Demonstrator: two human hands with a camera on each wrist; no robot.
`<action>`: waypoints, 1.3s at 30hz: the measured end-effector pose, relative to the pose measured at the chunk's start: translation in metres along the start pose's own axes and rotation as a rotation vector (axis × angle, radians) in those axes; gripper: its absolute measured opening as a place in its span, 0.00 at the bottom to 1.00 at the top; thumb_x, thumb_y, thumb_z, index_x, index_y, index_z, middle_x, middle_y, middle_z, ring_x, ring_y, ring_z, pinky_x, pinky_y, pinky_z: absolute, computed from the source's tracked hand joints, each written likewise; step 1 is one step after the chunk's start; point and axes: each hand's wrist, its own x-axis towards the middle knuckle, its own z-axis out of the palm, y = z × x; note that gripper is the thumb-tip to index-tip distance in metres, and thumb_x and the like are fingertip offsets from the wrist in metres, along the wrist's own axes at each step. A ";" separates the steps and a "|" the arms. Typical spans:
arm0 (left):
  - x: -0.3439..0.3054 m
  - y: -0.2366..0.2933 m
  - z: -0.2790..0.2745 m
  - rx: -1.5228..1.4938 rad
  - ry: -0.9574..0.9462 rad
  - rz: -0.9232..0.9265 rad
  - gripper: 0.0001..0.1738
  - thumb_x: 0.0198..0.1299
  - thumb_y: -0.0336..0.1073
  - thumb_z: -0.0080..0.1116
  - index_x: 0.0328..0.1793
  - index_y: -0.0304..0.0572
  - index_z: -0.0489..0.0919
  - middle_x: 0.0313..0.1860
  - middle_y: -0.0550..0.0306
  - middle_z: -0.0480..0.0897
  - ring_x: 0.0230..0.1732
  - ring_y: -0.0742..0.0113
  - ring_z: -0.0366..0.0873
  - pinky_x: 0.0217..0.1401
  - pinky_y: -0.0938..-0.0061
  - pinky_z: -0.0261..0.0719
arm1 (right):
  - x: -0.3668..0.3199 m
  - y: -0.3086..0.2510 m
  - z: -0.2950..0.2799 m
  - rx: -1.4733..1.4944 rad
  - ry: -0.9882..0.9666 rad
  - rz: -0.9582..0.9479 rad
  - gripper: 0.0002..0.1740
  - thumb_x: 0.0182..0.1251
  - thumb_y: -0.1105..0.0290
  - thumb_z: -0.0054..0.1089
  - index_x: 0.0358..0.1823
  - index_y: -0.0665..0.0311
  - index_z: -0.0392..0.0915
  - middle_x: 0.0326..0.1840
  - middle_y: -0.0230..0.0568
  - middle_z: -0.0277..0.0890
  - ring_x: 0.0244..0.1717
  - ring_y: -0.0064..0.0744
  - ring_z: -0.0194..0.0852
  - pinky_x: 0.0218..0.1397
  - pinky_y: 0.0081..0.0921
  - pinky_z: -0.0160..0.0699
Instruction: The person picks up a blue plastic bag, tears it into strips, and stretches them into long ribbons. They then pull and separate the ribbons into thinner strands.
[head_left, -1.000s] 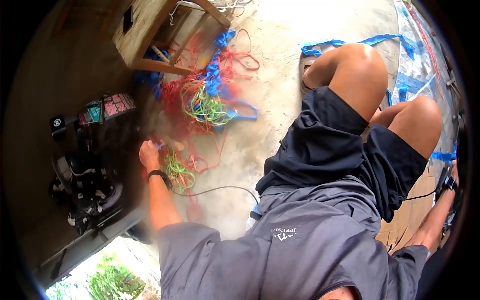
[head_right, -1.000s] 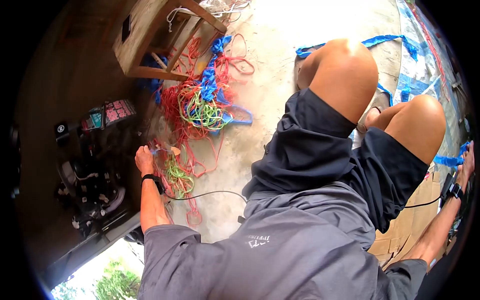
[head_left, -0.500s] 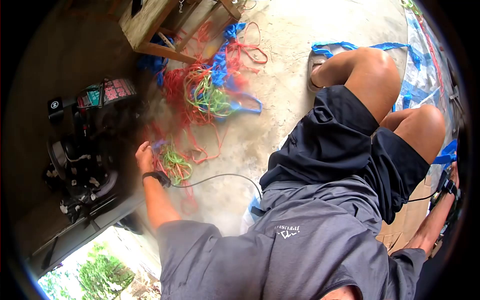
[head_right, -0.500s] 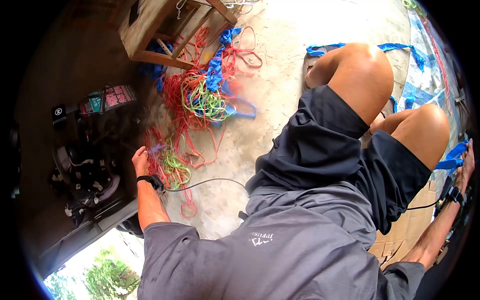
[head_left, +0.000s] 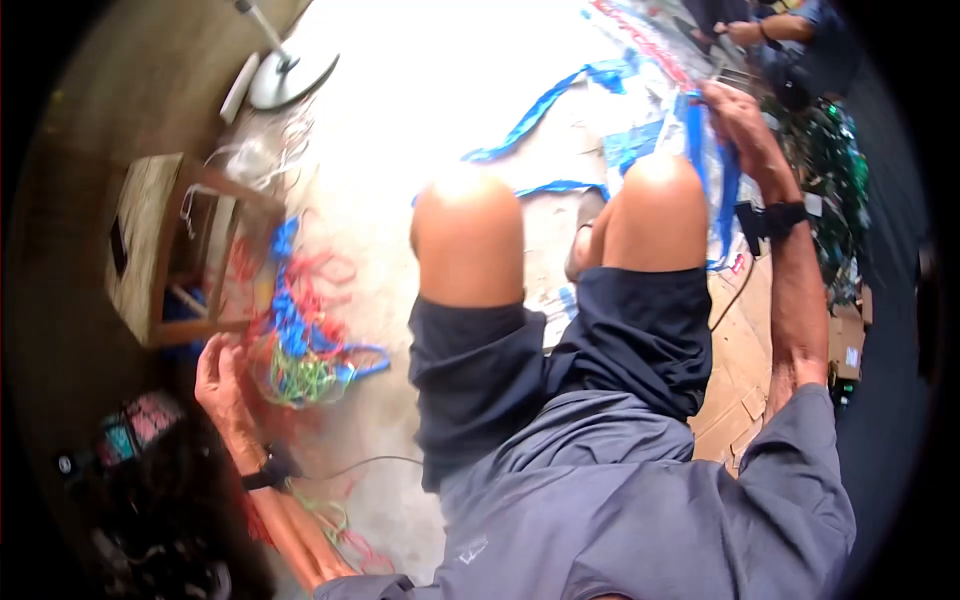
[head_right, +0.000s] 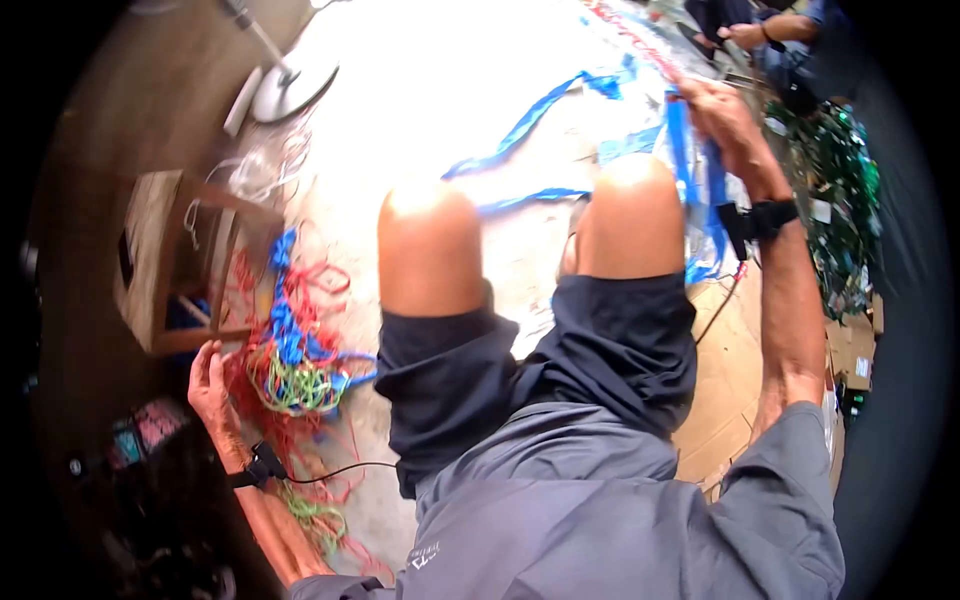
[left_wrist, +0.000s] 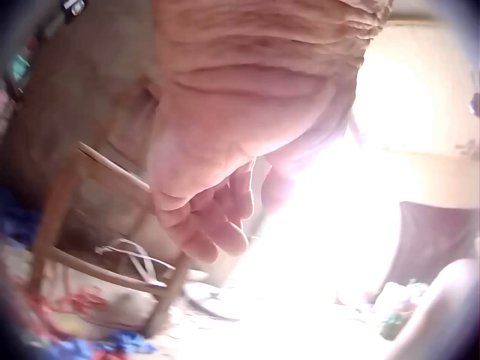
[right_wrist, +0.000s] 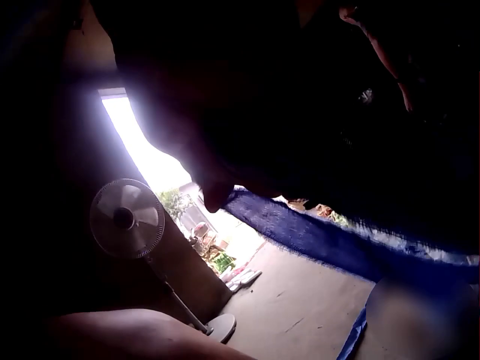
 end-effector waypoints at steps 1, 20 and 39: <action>0.000 0.034 0.036 0.019 -0.091 -0.006 0.18 0.69 0.34 0.58 0.62 0.34 0.77 0.54 0.57 0.83 0.46 0.71 0.81 0.49 0.76 0.80 | -0.007 -0.015 0.010 0.051 -0.049 0.012 0.14 0.78 0.57 0.51 0.42 0.59 0.79 0.19 0.13 0.53 0.18 0.09 0.44 0.19 0.16 0.44; -0.047 0.236 0.393 -0.189 -1.019 0.728 0.36 0.57 0.33 0.67 0.72 0.41 0.68 0.62 0.41 0.79 0.59 0.50 0.80 0.57 0.61 0.82 | -0.061 -0.106 0.077 0.116 -0.414 -0.235 0.24 0.73 0.52 0.57 0.53 0.65 0.83 0.40 0.44 0.84 0.39 0.31 0.84 0.44 0.22 0.85; -0.064 0.253 0.386 -0.097 -0.953 0.361 0.13 0.71 0.36 0.56 0.49 0.33 0.83 0.22 0.69 0.70 0.22 0.82 0.62 0.24 0.83 0.59 | -0.073 -0.102 0.020 0.159 -0.376 -0.139 0.15 0.72 0.59 0.60 0.45 0.63 0.87 0.30 0.23 0.80 0.29 0.15 0.68 0.32 0.16 0.65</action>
